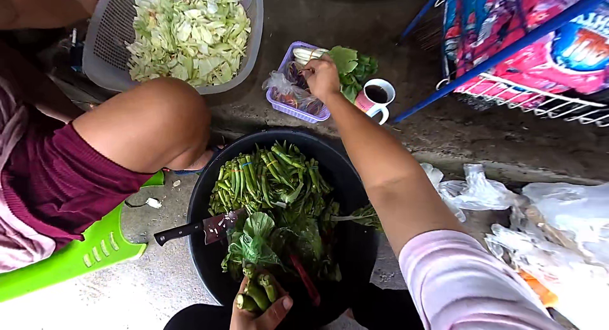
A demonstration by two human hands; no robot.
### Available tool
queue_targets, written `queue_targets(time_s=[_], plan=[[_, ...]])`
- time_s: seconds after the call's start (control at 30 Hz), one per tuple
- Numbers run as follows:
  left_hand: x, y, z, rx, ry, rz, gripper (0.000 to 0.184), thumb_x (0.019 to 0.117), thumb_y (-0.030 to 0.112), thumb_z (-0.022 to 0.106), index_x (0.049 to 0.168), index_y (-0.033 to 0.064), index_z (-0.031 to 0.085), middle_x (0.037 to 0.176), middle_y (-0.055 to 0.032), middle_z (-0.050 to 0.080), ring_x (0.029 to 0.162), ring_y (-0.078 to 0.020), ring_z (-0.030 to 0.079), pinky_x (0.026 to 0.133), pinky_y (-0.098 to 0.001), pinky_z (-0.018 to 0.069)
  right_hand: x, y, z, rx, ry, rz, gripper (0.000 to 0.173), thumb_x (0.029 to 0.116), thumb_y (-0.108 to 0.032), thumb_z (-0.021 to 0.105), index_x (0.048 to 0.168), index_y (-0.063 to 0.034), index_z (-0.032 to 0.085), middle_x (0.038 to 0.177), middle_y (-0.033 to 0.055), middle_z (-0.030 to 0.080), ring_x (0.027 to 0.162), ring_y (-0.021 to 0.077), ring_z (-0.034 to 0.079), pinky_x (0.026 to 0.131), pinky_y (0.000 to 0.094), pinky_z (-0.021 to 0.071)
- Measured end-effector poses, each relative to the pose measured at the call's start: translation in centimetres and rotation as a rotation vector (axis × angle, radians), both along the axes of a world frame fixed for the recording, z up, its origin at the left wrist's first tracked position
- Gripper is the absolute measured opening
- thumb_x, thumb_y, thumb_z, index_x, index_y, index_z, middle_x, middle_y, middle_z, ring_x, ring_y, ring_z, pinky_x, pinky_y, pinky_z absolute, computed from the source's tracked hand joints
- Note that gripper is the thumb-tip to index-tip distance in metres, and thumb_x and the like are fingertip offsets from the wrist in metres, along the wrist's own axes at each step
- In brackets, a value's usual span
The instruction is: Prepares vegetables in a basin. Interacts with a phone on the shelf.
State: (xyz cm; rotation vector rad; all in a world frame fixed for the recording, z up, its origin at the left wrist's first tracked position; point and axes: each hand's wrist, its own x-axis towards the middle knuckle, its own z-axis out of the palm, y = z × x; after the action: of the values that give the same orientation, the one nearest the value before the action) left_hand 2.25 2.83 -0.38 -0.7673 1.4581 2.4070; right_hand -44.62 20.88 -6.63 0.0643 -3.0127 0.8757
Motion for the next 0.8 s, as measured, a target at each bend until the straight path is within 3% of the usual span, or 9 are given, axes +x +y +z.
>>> queue_targets(time_s=[0.13,0.2,0.27,0.37,0.47,0.57,0.67,0.73,0.8], plan=[[0.0,0.5,0.3,-0.086,-0.012,-0.016,0.034,0.0753,-0.010,0.073,0.105,0.0038,0.063,0.082,-0.0028,0.074,0.073,-0.0113,0.071,0.069,-0.0276,0.0604,1.5,1.3,3.5,-0.172,-0.033,-0.008,0.020,0.0969,-0.015,0.068,0.113,-0.0051,0.076,0.124,0.0197,0.068,0.123,0.0335,0.061,0.109,0.0522,0.0443],[0.2,0.6,0.3,-0.140,-0.019,0.000,0.035,0.0741,-0.007,0.074,0.106,0.0016,0.063,0.082,-0.0042,0.072,0.072,-0.0116,0.070,0.067,-0.0275,0.0595,3.4,1.6,4.6,-0.338,-0.028,-0.058,0.020,0.0928,-0.012,0.072,0.110,-0.0020,0.076,0.121,0.0199,0.069,0.119,0.0327,0.063,0.105,0.0528,0.0475],[0.4,0.7,0.5,-0.157,-0.002,0.016,0.034,0.0750,-0.009,0.072,0.106,0.0007,0.063,0.082,-0.0055,0.072,0.073,-0.0129,0.070,0.069,-0.0288,0.0603,6.9,1.8,5.5,-0.634,-0.030,-0.122,0.021,0.0896,-0.006,0.074,0.110,0.0018,0.074,0.113,0.0163,0.072,0.106,0.0258,0.067,0.095,0.0463,0.0539],[0.4,1.1,1.1,-0.129,0.052,-0.007,0.027,0.0785,-0.014,0.066,0.101,0.0015,0.063,0.080,-0.0037,0.073,0.072,-0.0122,0.071,0.071,-0.0292,0.0614,13.7,2.9,7.3,-1.180,-0.151,-0.230,0.013,0.0942,0.000,0.063,0.107,0.0020,0.064,0.094,0.0080,0.070,0.081,0.0152,0.067,0.076,0.0330,0.0582],[0.9,1.6,1.5,-0.105,0.089,-0.061,0.026,0.0811,-0.012,0.064,0.104,0.0005,0.061,0.078,-0.0036,0.072,0.069,-0.0125,0.071,0.069,-0.0290,0.0614,20.7,4.4,9.7,-1.461,-0.397,-0.301,0.007,0.1025,-0.007,0.051,0.105,-0.0053,0.058,0.089,0.0063,0.065,0.079,0.0182,0.065,0.077,0.0376,0.0574],[1.6,1.9,1.4,-0.111,0.102,-0.090,0.025,0.0806,-0.009,0.068,0.103,-0.0019,0.062,0.078,-0.0066,0.071,0.068,-0.0146,0.070,0.068,-0.0306,0.0613,26.0,4.4,13.0,-1.494,-0.515,-0.336,0.019,0.1071,-0.017,0.043,0.103,-0.0059,0.058,0.093,0.0077,0.064,0.087,0.0228,0.067,0.082,0.0430,0.0570],[1.7,1.7,1.4,-0.194,0.134,-0.142,0.034,0.0793,-0.008,0.073,0.111,-0.0043,0.061,0.085,-0.0089,0.072,0.074,-0.0150,0.071,0.072,-0.0312,0.0615,31.0,3.8,15.6,-1.364,-0.558,-0.095,0.028,0.1085,-0.012,0.032,0.119,-0.0031,0.056,0.110,0.0112,0.068,0.096,0.0243,0.070,0.087,0.0442,0.0574],[1.6,1.6,1.7,-0.295,0.186,-0.212,0.046,0.0801,-0.005,0.077,0.122,-0.0047,0.059,0.099,-0.0100,0.072,0.087,-0.0142,0.071,0.082,-0.0322,0.0613,34.2,3.8,16.4,-1.182,-0.534,0.094,0.030,0.1048,0.001,0.031,0.122,0.0012,0.055,0.112,0.0114,0.069,0.086,0.0204,0.072,0.082,0.0393,0.0610],[1.6,1.6,2.3,-0.416,0.212,-0.284,0.047,0.0816,0.001,0.079,0.124,-0.0040,0.060,0.106,-0.0095,0.071,0.096,-0.0131,0.069,0.088,-0.0327,0.0595,37.3,4.3,16.0,-0.945,-0.483,0.249,0.029,0.1019,0.006,0.042,0.123,0.0029,0.061,0.111,0.0100,0.071,0.076,0.0146,0.070,0.073,0.0340,0.0617]])
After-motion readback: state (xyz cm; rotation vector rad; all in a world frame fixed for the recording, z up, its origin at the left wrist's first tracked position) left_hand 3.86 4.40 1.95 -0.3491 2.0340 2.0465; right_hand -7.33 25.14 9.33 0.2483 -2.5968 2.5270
